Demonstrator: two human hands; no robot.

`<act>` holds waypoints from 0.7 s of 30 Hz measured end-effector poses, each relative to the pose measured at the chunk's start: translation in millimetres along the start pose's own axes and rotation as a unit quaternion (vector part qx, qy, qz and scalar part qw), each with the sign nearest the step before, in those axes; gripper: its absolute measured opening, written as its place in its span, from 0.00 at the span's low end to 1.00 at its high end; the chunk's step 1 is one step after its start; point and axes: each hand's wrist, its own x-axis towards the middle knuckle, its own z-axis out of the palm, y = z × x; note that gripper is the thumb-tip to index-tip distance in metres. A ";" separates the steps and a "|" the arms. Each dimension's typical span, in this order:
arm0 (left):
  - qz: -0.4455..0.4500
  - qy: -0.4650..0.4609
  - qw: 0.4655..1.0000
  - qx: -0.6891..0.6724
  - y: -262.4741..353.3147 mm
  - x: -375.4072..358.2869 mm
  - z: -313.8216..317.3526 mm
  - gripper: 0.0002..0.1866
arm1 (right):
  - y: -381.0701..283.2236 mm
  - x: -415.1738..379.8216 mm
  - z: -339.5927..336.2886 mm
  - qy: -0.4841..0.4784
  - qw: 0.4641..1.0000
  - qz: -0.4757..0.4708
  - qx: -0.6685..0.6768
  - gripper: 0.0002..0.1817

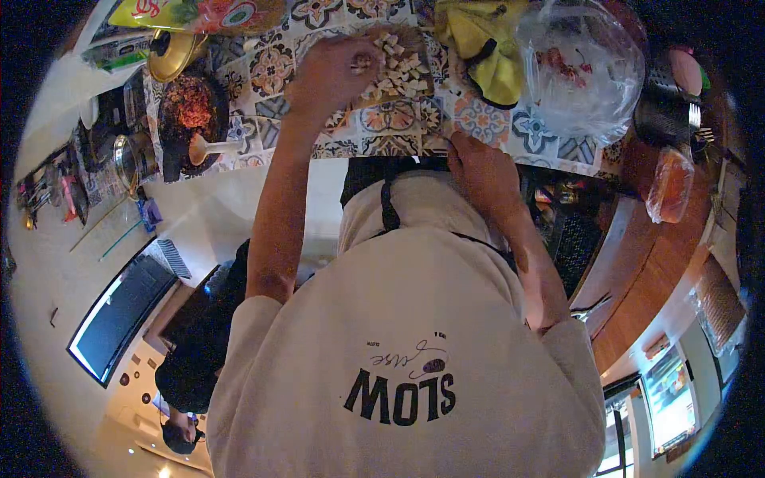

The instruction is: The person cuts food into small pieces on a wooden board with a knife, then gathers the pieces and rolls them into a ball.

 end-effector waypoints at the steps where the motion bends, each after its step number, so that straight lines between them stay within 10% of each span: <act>1: -0.030 0.008 0.999 -0.035 -3.7 -2.5 -2.2 0.10 | -0.4 -0.4 -1.1 0.005 1.000 0.002 0.001 0.11; 11: -0.147 -0.057 0.986 -0.051 -2.8 -26.5 -24.6 0.11 | 0.1 19.8 -10.9 0.046 0.999 -0.014 -0.002 0.13; 21: -0.124 0.091 0.983 -0.099 -20.0 -42.9 -14.9 0.18 | -2.4 42.1 -22.1 0.108 0.992 0.016 0.059 0.13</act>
